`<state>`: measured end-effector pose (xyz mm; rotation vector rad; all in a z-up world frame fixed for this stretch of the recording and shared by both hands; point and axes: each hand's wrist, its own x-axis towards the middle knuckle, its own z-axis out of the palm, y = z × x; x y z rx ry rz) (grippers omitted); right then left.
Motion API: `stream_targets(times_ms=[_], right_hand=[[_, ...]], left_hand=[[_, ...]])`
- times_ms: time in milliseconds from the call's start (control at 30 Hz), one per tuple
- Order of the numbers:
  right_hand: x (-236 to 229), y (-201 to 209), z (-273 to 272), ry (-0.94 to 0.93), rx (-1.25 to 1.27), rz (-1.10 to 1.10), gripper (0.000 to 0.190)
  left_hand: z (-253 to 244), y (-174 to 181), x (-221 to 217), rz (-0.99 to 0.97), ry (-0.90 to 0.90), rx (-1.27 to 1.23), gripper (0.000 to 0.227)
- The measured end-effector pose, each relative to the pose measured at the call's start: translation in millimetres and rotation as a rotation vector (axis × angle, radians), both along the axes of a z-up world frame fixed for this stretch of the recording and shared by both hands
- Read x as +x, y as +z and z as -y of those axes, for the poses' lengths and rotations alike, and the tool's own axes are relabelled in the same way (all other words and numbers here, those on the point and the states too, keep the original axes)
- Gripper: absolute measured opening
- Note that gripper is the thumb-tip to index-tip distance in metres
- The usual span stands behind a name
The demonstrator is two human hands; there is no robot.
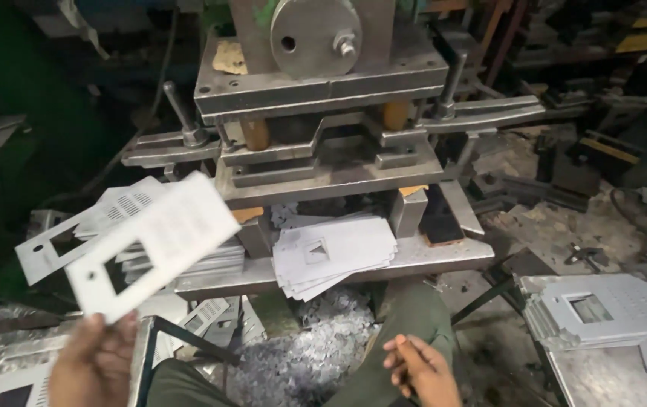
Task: Using a manual stamping press to punch holes or designs into metal plates.
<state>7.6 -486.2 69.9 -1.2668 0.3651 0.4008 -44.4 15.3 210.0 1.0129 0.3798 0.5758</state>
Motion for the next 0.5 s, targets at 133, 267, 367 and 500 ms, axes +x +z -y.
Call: stream_targets(times_ms=[133,267,367,500], right_hand=[[0,-6,-6,0.069,-0.03,0.038,0.037],[11,36,-28,0.12,-0.072,0.077,0.035],[28,110,-64,0.131,0.047,0.223,0.034],[66,203,-110,-0.035,0.157,0.373,0.032]], left_hand=[[76,28,21,-0.158,0.001,-0.047,0.042],[128,59,48,-0.219,-0.097,-0.07,0.043],[155,69,80,-0.188,-0.223,-0.053,0.043],[185,74,131,-0.156,-0.353,-0.04,0.037]])
